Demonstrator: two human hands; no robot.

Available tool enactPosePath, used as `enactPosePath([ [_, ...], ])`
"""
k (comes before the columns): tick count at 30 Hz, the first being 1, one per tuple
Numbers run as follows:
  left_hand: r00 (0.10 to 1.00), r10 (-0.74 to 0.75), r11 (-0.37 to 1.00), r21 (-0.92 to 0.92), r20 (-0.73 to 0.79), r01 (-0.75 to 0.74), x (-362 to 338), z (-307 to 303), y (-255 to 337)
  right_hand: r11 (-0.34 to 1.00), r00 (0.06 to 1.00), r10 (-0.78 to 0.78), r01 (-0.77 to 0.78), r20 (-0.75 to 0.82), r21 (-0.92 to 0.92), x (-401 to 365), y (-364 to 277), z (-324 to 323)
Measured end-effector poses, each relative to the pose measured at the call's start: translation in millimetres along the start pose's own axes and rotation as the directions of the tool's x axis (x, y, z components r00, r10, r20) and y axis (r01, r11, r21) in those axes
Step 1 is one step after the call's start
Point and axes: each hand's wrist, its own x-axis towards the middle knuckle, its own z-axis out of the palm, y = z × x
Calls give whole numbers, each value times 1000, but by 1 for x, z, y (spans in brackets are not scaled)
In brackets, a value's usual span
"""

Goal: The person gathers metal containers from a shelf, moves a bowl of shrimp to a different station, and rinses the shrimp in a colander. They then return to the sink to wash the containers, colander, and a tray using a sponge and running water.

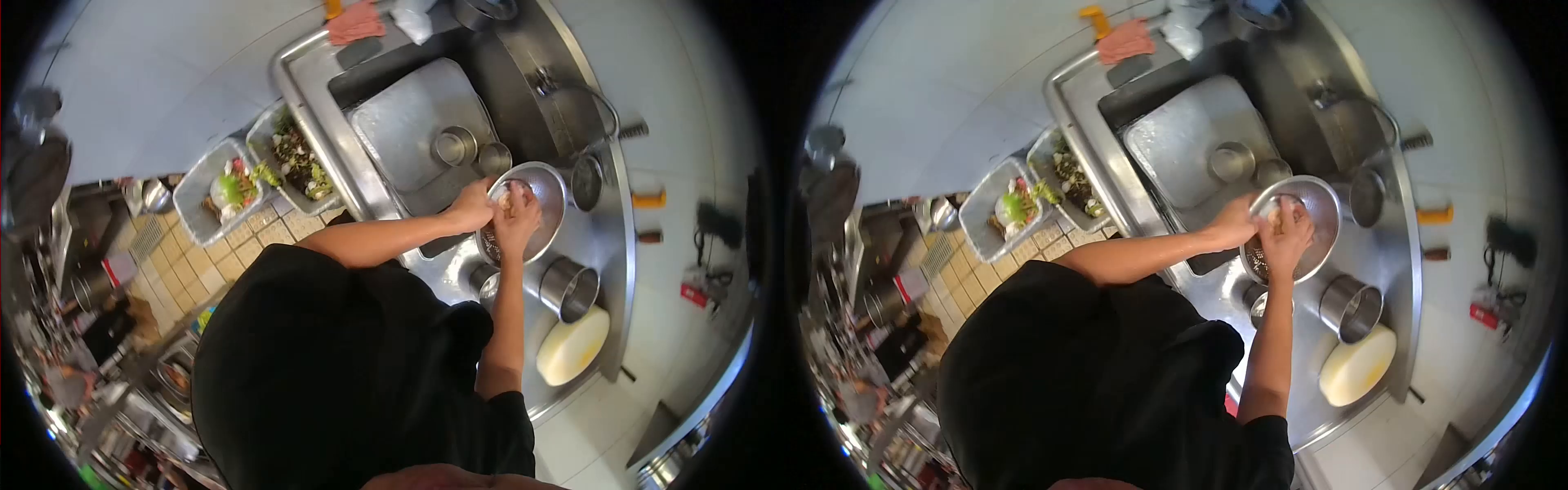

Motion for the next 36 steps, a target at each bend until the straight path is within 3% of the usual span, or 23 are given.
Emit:
enactPosePath([
  [3, 993, -121, 982, -149, -2, 120, -9, -27, 11, 969, 969, -112, 57, 219, 241, -10, -3, 10],
  [4, 990, -143, 978, -151, -6, 140, -13, -41, 11, 966, 955, -114, 42, 274, 256, -14, -10, 10],
  [6, 979, -201, 964, -189, -45, 189, -21, -57, 6, 973, 902, -231, 204, 366, 112, -17, -12, 6],
  [7, 985, -125, 987, -121, -123, 110, -26, -60, 1, 957, 867, -282, 287, 411, 52, -20, -12, 6],
  [9, 964, 39, 999, 39, -261, -30, -37, -67, -7, 933, 829, -360, 320, 429, 165, -20, -26, 0],
  [12, 929, -246, 958, -218, -277, 188, -57, -89, 2, 845, 753, -522, 394, 401, 362, -29, -48, -9],
  [15, 868, -479, 829, -395, -132, 397, -70, -119, -17, 805, 597, -565, 247, 570, 539, -33, -62, -9],
  [16, 832, -544, 771, -457, -111, 444, -73, -126, -34, 744, 555, -642, 285, 529, 604, -34, -66, -2],
  [17, 766, -637, 679, -537, -90, 501, -84, -138, -31, 750, 493, -643, 255, 585, 610, -33, -76, -2],
  [19, 784, -614, 633, -651, -94, 418, -110, -157, -34, 773, 367, -628, 191, 686, 606, -31, -101, -4],
  [20, 788, -605, 642, -656, -117, 396, -119, -167, -37, 751, 368, -648, 165, 667, 639, -30, -113, -3],
  [22, 796, -584, 655, -672, -160, 345, -133, -187, -45, 689, 283, -709, 87, 646, 719, -26, -134, 1],
  [26, 778, -614, 640, -660, -132, 393, -157, -240, -32, 708, 140, -685, -101, 715, 699, -8, -187, 9],
  [30, 755, -642, 575, -735, -133, 359, -164, -278, -35, 718, 218, -583, -312, 783, 622, 24, -229, 61],
  [33, 795, -584, 596, -752, -165, 282, -168, -295, -55, 462, 212, -465, -771, 860, 440, 41, -240, 117],
  [36, 818, -524, 664, -715, -238, 217, -175, -308, -50, 304, 281, -358, -867, 891, 395, 58, -257, 141],
])
